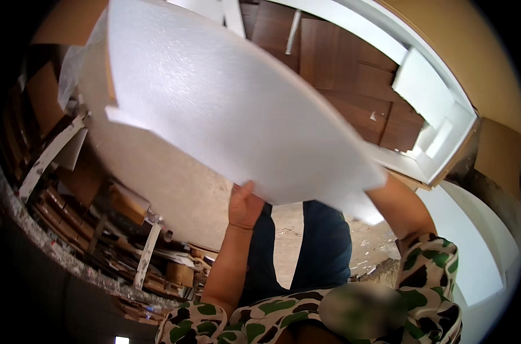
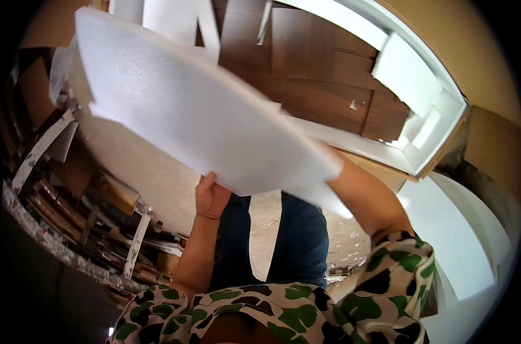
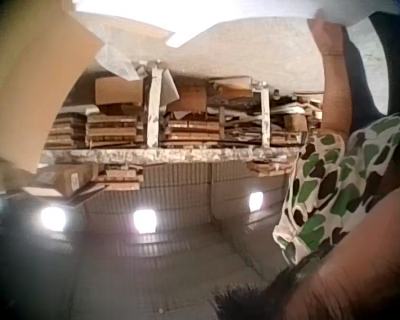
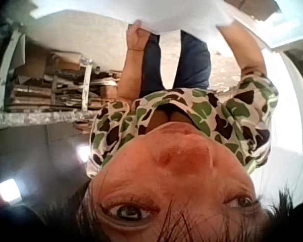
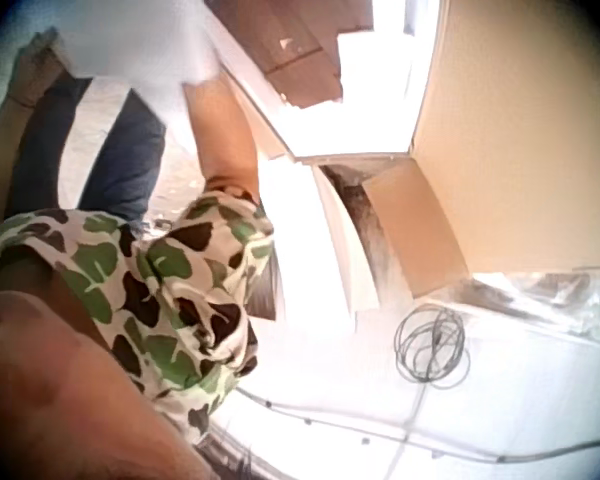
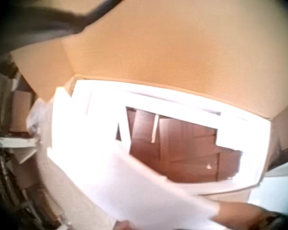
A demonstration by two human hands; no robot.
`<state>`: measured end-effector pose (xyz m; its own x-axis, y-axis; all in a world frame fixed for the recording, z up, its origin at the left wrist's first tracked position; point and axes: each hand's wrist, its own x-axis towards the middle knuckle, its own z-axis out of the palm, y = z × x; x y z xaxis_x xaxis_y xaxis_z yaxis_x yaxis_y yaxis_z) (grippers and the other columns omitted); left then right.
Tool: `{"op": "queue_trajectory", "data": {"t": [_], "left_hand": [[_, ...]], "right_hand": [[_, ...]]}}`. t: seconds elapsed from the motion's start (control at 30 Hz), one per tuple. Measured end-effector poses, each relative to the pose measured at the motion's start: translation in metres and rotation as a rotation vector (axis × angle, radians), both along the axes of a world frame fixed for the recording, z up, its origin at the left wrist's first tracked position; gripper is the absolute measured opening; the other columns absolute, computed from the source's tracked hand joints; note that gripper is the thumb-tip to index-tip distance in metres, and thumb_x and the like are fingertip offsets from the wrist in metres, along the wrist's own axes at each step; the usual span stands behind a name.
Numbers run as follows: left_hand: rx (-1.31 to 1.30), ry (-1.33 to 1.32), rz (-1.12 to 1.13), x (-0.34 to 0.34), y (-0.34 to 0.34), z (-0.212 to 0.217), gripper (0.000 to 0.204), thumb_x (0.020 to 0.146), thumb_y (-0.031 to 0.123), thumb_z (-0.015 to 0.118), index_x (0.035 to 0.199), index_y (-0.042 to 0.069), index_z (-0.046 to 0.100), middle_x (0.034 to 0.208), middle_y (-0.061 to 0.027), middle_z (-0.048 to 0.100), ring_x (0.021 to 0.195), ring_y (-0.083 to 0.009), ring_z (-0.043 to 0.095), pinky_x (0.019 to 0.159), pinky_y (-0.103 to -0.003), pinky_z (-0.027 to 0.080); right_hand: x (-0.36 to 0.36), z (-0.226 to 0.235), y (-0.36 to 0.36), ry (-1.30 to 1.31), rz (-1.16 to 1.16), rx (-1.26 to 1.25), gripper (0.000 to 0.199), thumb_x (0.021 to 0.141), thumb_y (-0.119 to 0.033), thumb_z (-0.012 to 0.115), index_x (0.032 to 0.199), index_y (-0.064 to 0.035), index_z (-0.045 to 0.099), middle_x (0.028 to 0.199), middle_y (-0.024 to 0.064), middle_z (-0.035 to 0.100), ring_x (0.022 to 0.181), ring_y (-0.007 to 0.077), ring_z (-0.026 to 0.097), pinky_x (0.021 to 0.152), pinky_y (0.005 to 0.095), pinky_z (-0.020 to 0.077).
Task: The person unpacks wooden panels and foam pieces from a large cardboard box, then removes a plastic covering from a cabinet door with glass panels.
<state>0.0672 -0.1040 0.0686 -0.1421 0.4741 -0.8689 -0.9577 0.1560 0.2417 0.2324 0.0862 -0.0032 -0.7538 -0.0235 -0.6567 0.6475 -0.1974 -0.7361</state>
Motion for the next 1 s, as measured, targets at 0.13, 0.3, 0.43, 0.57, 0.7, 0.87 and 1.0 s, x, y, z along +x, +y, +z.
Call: {"op": "queue_trajectory", "data": {"t": [0.13, 0.3, 0.43, 0.57, 0.7, 0.87, 1.0], "left_hand": [[-0.092, -0.063, 0.120, -0.015, -0.011, -0.008, 0.052, 0.083, 0.012, 0.053, 0.130, 0.001, 0.035, 0.129, -0.0125, 0.043, 0.121, -0.0299, 0.038, 0.102, -0.046, 0.029], [0.067, -0.257, -0.004, -0.027, -0.010, 0.007, 0.053, 0.080, 0.014, 0.055, 0.127, -0.002, 0.037, 0.123, -0.0153, 0.048, 0.114, -0.0318, 0.046, 0.098, -0.045, 0.035], [-0.159, -0.243, -0.115, -0.024, -0.024, 0.024, 0.044, 0.076, 0.009, 0.057, 0.117, -0.002, 0.046, 0.108, -0.0151, 0.056, 0.095, -0.0267, 0.057, 0.090, -0.040, 0.044], [-0.095, -0.063, -0.085, -0.023, -0.006, 0.087, 0.046, 0.074, 0.004, 0.057, 0.118, -0.001, 0.045, 0.110, -0.0145, 0.053, 0.099, -0.0262, 0.055, 0.088, -0.041, 0.045], [-0.095, 0.025, 0.057, -0.027, -0.024, 0.113, 0.048, 0.074, 0.003, 0.056, 0.120, -0.001, 0.043, 0.112, -0.0142, 0.052, 0.101, -0.0255, 0.054, 0.087, -0.040, 0.047], [-0.221, 0.202, 0.165, -0.130, -0.095, 0.098, 0.029, 0.078, 0.012, 0.056, 0.101, -0.005, 0.054, 0.093, -0.0151, 0.060, 0.084, -0.0251, 0.060, 0.076, -0.036, 0.051], [-0.320, 0.508, 0.242, -0.256, -0.156, 0.084, 0.032, 0.072, 0.003, 0.064, 0.101, -0.003, 0.053, 0.093, -0.0118, 0.056, 0.088, -0.0235, 0.056, 0.074, -0.034, 0.051]], "right_hand": [[-0.032, -0.012, -0.036, 0.077, -0.025, 0.034, 0.044, 0.070, -0.024, 0.067, 0.109, -0.0055, 0.056, 0.108, 0.0149, 0.058, 0.098, 0.0282, 0.054, 0.087, 0.0364, 0.0415], [-0.047, 0.005, -0.068, 0.197, -0.042, 0.058, 0.049, 0.072, -0.028, 0.068, 0.115, -0.0073, 0.055, 0.114, 0.0122, 0.056, 0.104, 0.0262, 0.051, 0.092, 0.0363, 0.0386], [-0.018, 0.033, -0.072, 0.152, -0.238, -0.242, 0.057, 0.072, -0.035, 0.070, 0.119, -0.0088, 0.053, 0.121, 0.0104, 0.052, 0.111, 0.0252, 0.047, 0.097, 0.0367, 0.0356], [-0.008, 0.079, -0.082, -0.085, 0.085, 0.216, 0.072, 0.070, -0.042, 0.069, 0.127, -0.0089, 0.043, 0.132, 0.0114, 0.042, 0.122, 0.0268, 0.037, 0.104, 0.0376, 0.0263], [-0.020, 0.105, -0.076, 0.035, -0.128, 0.174, 0.055, 0.081, -0.044, 0.057, 0.118, -0.0037, 0.051, 0.116, 0.0103, 0.056, 0.101, 0.0200, 0.052, 0.091, 0.0300, 0.0394], [-0.105, 0.144, -0.065, -0.083, -0.126, -0.255, 0.055, 0.092, -0.049, 0.035, 0.121, -0.0040, 0.049, 0.110, 0.0095, 0.056, 0.092, 0.0199, 0.054, 0.084, 0.0296, 0.0416], [-0.112, 0.115, -0.069, -0.011, 0.068, 0.293, 0.044, 0.091, -0.037, 0.045, 0.117, -0.0027, 0.052, 0.106, 0.0174, 0.059, 0.089, 0.0255, 0.058, 0.078, 0.0320, 0.0447]]}}
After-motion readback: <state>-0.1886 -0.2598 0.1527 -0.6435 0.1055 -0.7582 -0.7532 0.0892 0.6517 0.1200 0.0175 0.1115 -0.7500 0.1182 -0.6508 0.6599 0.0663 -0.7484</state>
